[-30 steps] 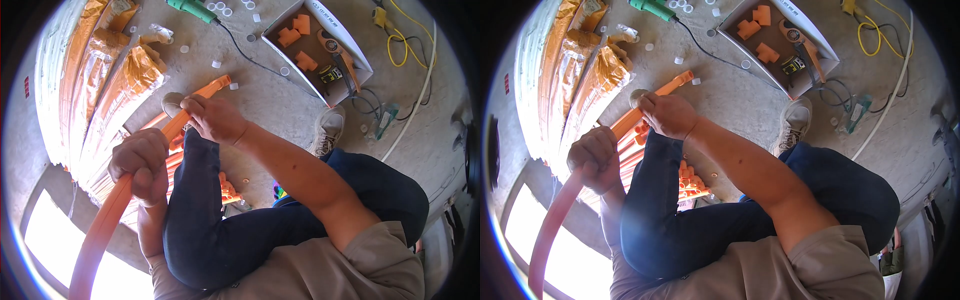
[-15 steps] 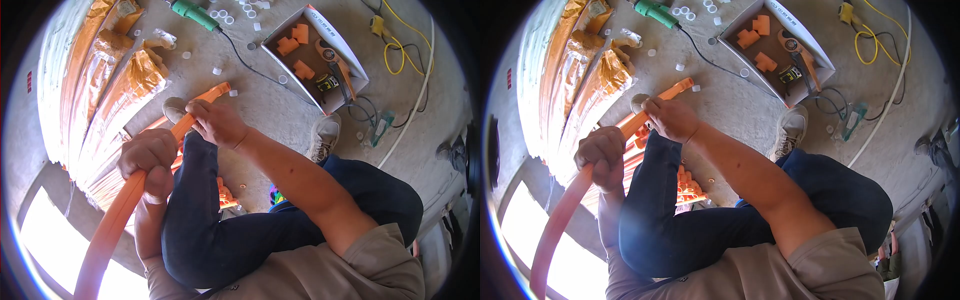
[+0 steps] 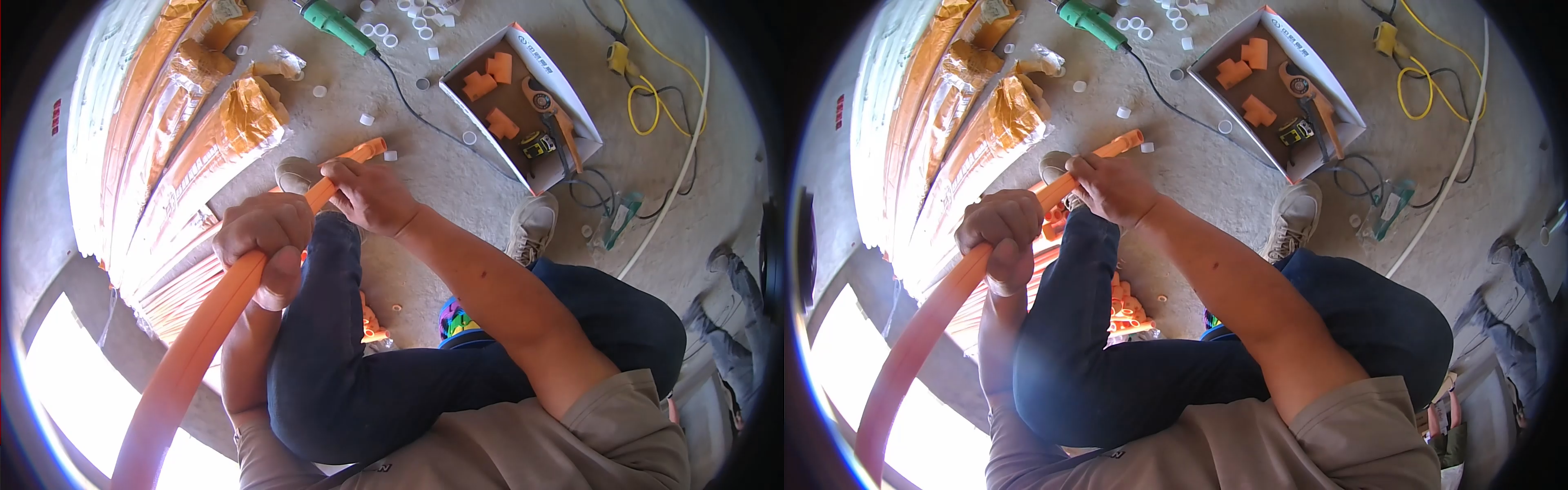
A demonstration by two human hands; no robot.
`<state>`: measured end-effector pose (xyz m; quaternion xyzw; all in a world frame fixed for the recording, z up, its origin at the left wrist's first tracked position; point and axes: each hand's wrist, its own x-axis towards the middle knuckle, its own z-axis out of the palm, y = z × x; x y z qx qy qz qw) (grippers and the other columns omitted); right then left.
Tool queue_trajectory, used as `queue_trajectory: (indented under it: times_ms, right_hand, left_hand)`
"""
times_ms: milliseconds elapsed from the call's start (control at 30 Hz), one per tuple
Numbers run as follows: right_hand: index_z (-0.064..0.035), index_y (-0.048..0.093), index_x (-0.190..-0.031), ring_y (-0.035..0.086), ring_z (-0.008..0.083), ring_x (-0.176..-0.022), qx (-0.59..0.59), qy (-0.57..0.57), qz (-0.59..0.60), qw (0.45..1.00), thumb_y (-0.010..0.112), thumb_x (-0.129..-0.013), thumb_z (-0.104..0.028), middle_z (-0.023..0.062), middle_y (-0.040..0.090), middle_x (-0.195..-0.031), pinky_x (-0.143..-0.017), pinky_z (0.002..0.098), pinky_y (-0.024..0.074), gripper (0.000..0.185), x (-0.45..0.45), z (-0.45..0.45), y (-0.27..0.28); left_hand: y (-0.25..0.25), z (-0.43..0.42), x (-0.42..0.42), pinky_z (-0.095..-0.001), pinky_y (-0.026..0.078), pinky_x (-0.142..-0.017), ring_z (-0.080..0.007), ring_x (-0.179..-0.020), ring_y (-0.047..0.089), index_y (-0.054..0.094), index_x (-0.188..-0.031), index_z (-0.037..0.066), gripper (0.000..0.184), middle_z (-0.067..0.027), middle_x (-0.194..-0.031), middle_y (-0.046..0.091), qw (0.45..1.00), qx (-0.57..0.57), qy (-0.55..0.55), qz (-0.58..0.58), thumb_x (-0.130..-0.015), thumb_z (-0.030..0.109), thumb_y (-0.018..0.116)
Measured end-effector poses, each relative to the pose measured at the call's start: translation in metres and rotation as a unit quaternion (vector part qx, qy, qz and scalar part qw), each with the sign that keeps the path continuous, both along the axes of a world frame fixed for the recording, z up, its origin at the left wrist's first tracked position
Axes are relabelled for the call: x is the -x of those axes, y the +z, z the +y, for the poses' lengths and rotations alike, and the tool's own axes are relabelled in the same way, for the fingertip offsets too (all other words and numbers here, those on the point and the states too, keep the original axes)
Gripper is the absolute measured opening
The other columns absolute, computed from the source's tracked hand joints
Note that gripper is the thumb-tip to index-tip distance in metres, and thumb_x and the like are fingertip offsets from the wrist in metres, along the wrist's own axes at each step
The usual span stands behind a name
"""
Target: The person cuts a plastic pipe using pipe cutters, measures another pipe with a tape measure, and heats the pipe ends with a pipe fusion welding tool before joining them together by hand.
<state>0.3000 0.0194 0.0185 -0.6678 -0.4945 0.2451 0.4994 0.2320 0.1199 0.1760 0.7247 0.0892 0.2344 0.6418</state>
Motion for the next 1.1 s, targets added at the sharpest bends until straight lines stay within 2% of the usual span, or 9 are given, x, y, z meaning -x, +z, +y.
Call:
queue_trajectory:
  times_ms: [333,467,533,600,667,733,900,1000,1100]
  right_hand:
    - [-0.0094,0.055,-0.115,0.069,0.0313,-0.085,-0.012,-0.005,-0.037,0.999,0.070,-0.087,-0.018,0.0075,0.068,-0.104,-0.069,0.0398,0.0562,0.033,-0.004,0.002,0.000]
    - [-0.0081,0.057,-0.121,0.067,0.0328,-0.096,0.101,0.089,-0.054,0.990,0.069,-0.088,-0.021,0.0110,0.068,-0.110,-0.081,0.0430,0.0545,0.037,-0.025,0.003,0.024]
    - [-0.0078,0.058,-0.125,0.066,0.0332,-0.102,0.145,0.134,-0.082,0.977,0.068,-0.089,-0.022,0.0127,0.068,-0.114,-0.087,0.0438,0.0534,0.040,-0.046,0.004,0.049]
    - [-0.0085,0.056,-0.135,0.064,0.0336,-0.111,0.252,0.154,-0.116,0.948,0.066,-0.090,-0.021,0.0160,0.065,-0.124,-0.097,0.0447,0.0489,0.048,-0.078,0.012,0.080]
    - [-0.0094,0.053,-0.140,0.065,0.0295,-0.112,0.244,0.171,-0.167,0.940,0.068,-0.088,-0.019,0.0169,0.061,-0.133,-0.094,0.0416,0.0519,0.056,-0.105,0.015,0.128]
    - [-0.0089,0.052,-0.141,0.068,0.0239,-0.104,0.152,0.199,-0.108,0.962,0.073,-0.084,-0.020,0.0161,0.062,-0.133,-0.086,0.0374,0.0550,0.061,-0.120,0.016,0.185]
    - [-0.0090,0.057,-0.135,0.067,0.0177,-0.079,-0.037,0.223,-0.083,0.971,0.076,-0.084,-0.025,0.0119,0.070,-0.109,-0.077,0.0312,0.0554,0.057,-0.083,0.011,0.278]
    - [-0.0076,0.062,-0.128,0.067,0.0163,-0.078,0.053,0.205,-0.134,0.968,0.076,-0.086,-0.027,0.0091,0.071,-0.097,-0.076,0.0308,0.0550,0.048,-0.061,0.014,0.303]
    - [-0.0039,0.065,-0.119,0.067,0.0163,-0.082,0.033,0.237,-0.085,0.967,0.073,-0.090,-0.025,0.0086,0.071,-0.093,-0.079,0.0312,0.0546,0.036,-0.047,0.020,0.294]
  left_hand:
    - [-0.008,0.004,0.005,-0.0289,0.034,-0.044,-0.0141,-0.045,0.042,0.040,-0.064,0.009,0.034,-0.0031,-0.053,0.045,0.998,0.040,-0.014,-0.035,-0.087,0.013,0.065]
    - [-0.008,0.006,0.008,-0.0286,0.036,-0.044,-0.0162,-0.046,0.044,0.040,-0.064,0.005,0.022,-0.0057,-0.053,0.045,1.000,0.004,0.012,-0.025,-0.078,0.002,0.057]
    - [-0.011,0.009,0.012,-0.0286,0.037,-0.046,-0.0160,-0.048,0.045,0.040,-0.065,0.004,0.021,-0.0063,-0.054,0.046,0.996,-0.077,0.040,0.021,-0.079,0.001,0.055]
    - [-0.008,0.011,0.011,-0.0279,0.038,-0.049,-0.0145,-0.052,0.046,0.040,-0.066,0.004,0.020,-0.0059,-0.057,0.047,0.999,0.045,0.013,-0.010,-0.081,0.000,0.053]
    - [-0.006,0.012,0.014,-0.0307,0.039,-0.054,-0.0149,-0.054,0.043,0.044,-0.072,0.004,0.018,-0.0063,-0.062,0.047,1.000,0.009,0.013,0.009,-0.087,0.008,0.051]
    - [-0.010,0.016,0.019,-0.0301,0.041,-0.055,-0.0157,-0.056,0.048,0.052,-0.079,0.000,0.011,-0.0076,-0.065,0.052,1.000,-0.028,0.002,-0.003,-0.089,0.006,0.050]
    - [-0.003,0.013,0.025,-0.0274,0.048,-0.062,-0.0120,-0.069,0.059,0.060,-0.085,0.000,0.005,-0.0037,-0.073,0.060,0.998,-0.005,0.051,0.028,-0.088,0.004,0.059]
    - [-0.006,0.011,0.025,-0.0280,0.050,-0.065,-0.0099,-0.072,0.059,0.065,-0.090,-0.001,0.011,-0.0039,-0.077,0.065,0.997,0.009,0.081,0.008,-0.087,0.009,0.067]
    - [-0.001,0.008,0.029,-0.0272,0.050,-0.067,-0.0069,-0.073,0.056,0.067,-0.095,-0.003,0.020,-0.0008,-0.078,0.065,0.992,-0.019,0.122,-0.008,-0.087,0.015,0.072]
